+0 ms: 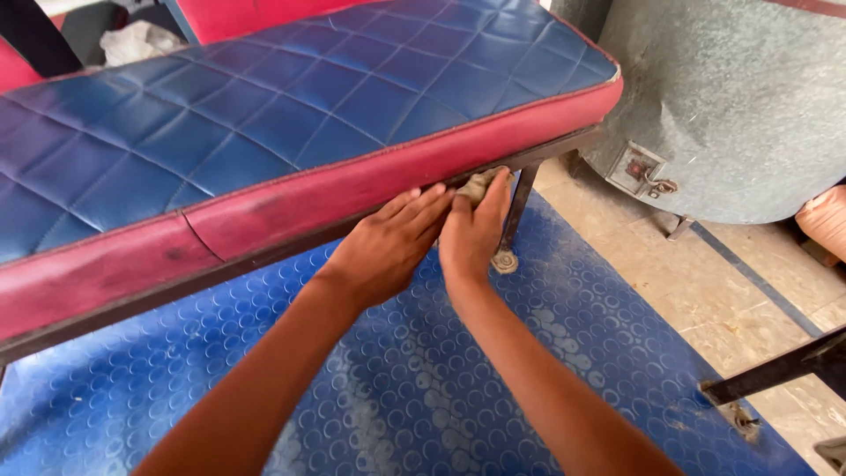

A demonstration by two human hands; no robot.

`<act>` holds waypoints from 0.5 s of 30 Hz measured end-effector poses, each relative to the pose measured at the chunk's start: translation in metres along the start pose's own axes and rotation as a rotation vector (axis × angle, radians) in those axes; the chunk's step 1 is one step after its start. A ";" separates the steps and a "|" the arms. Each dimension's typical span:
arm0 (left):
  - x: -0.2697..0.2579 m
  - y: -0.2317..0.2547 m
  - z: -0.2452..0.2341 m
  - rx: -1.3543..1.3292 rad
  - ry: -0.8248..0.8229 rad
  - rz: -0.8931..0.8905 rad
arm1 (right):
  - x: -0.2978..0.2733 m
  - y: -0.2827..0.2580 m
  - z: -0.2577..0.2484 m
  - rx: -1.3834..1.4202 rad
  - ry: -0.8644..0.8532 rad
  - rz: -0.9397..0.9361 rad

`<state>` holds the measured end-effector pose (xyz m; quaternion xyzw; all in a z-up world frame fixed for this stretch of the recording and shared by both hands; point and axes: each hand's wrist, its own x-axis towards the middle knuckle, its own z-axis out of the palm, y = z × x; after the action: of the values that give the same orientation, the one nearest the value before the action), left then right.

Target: The recorder cleans the interior seats and floor of an auto-rickshaw using a cloth.

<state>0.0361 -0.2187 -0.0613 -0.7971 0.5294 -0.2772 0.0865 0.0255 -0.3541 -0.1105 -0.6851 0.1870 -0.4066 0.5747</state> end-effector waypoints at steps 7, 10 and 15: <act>-0.045 -0.032 -0.009 0.037 -0.004 0.158 | -0.018 -0.009 0.005 -0.018 0.012 -0.202; -0.052 -0.037 -0.018 0.074 -0.032 0.163 | -0.017 -0.019 0.006 -0.069 0.108 -0.284; -0.061 -0.044 -0.027 0.020 -0.040 0.170 | -0.008 -0.021 -0.002 0.067 0.257 0.001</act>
<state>0.0394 -0.1419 -0.0412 -0.7536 0.5907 -0.2583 0.1281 0.0144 -0.3441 -0.0936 -0.6075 0.2460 -0.4968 0.5688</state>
